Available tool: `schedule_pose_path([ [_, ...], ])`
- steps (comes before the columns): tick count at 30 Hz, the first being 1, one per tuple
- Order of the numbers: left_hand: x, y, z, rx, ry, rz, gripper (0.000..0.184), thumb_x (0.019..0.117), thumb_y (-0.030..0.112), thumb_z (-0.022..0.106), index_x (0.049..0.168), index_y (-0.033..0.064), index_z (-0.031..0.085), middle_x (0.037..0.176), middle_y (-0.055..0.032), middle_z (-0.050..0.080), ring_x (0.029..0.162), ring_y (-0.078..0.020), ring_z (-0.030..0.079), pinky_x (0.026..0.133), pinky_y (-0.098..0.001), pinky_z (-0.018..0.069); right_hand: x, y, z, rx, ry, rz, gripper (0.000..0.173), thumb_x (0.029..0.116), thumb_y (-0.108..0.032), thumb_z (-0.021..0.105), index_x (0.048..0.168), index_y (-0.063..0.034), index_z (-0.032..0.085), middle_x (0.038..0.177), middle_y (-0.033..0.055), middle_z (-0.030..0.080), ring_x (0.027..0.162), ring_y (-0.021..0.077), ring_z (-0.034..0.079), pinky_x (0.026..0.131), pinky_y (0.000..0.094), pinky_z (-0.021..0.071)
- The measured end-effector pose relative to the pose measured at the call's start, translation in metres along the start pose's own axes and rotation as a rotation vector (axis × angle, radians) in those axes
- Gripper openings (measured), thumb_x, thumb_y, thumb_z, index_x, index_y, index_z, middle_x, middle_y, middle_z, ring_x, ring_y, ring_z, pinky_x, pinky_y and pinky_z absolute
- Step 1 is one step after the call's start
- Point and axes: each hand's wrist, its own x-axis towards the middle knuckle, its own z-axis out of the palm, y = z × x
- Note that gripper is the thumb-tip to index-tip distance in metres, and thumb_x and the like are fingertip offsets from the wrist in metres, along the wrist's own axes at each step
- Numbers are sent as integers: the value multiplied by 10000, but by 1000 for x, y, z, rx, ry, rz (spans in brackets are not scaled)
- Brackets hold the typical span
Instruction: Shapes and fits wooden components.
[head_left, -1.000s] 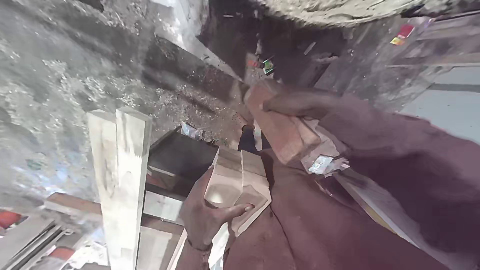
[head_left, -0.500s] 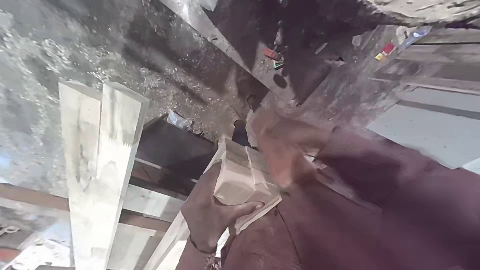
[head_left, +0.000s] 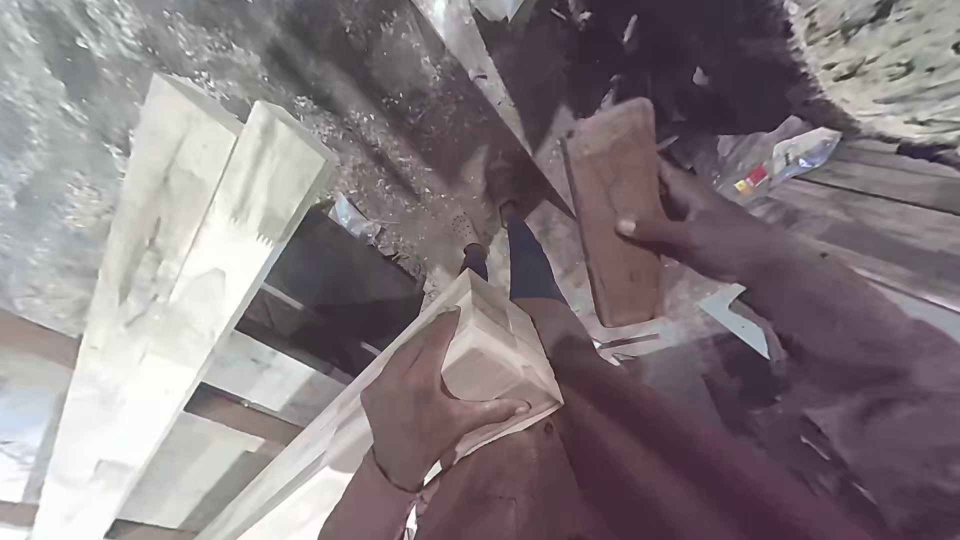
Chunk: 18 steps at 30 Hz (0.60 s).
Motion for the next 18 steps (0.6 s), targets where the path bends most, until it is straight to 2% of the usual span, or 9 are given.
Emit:
schedule_pose_path([
  [3, 2, 0, 1, 6, 9, -6, 1186, 463, 986, 645, 1344, 192, 686, 1223, -35, 736, 966, -210, 737, 683, -490, 605, -8, 22, 15, 147, 54, -72, 752, 883, -238, 626, 1551, -245, 280, 1269, -62, 651, 1079, 55, 684, 888, 262, 611],
  [6, 1, 0, 0, -9, 10, -7, 1191, 465, 983, 655, 1344, 179, 680, 1223, -38, 733, 980, -205, 734, 712, -495, 611, -8, 28, 34, 94, 57, -88, 1134, 728, -547, 840, 1605, -287, 170, 1344, 31, 603, 1071, 138, 692, 854, 352, 632],
  [8, 2, 1, 0, -10, 1, -8, 1207, 468, 979, 661, 1355, 161, 671, 1221, -48, 735, 1001, -208, 732, 747, -511, 612, -5, 26, 41, 32, 51, -103, 1185, 685, -466, 858, 1627, -314, 156, 1421, 46, 562, 1113, 149, 680, 862, 358, 630],
  [12, 5, 5, -4, 4, -30, -9, 1230, 472, 983, 643, 1366, 137, 662, 1134, -81, 756, 960, -240, 736, 758, -541, 599, -2, 26, 68, -28, -67, -136, 1026, 816, -355, 748, 1657, -250, 169, 1514, 40, 509, 1262, 123, 585, 1035, 358, 533],
  [14, 5, 6, -4, 17, -35, -12, 1225, 464, 988, 636, 1338, 130, 675, 1088, -78, 763, 925, -232, 739, 732, -546, 597, -15, 22, 110, -48, -55, -82, 814, 959, -242, 703, 1634, -201, 249, 1564, 65, 460, 1328, 151, 525, 1091, 354, 459],
  [15, 4, 6, -5, 23, -37, -12, 1225, 462, 995, 632, 1331, 132, 677, 1075, -69, 766, 914, -222, 740, 721, -545, 598, -3, 72, 134, -82, 62, -470, 727, 991, -333, 645, 1581, -27, 350, 1479, 251, 514, 1259, 270, 601, 984, 351, 544],
  [16, 4, 6, -5, 28, -45, -11, 1228, 463, 998, 630, 1336, 135, 674, 1069, -64, 767, 909, -215, 740, 718, -546, 599, -1, 80, 139, -187, -24, -422, 725, 1035, -443, 544, 1628, -121, 278, 1567, 231, 420, 1351, 280, 527, 1055, 392, 493],
  [17, 5, 5, -6, 29, -45, -12, 1229, 463, 997, 632, 1339, 135, 670, 1061, -59, 768, 903, -208, 741, 715, -546, 599, 3, 67, 136, -279, -183, -223, 745, 1048, -535, 475, 1663, -273, 145, 1668, 154, 280, 1462, 274, 401, 1149, 479, 395],
  [18, 4, 5, -7, 32, -50, -9, 1224, 461, 995, 638, 1334, 139, 670, 1040, -49, 769, 889, -196, 740, 707, -537, 601, 15, 79, 141, -290, -206, -209, 771, 1029, -602, 458, 1663, -282, 160, 1670, 172, 278, 1492, 340, 364, 1169, 599, 362],
])
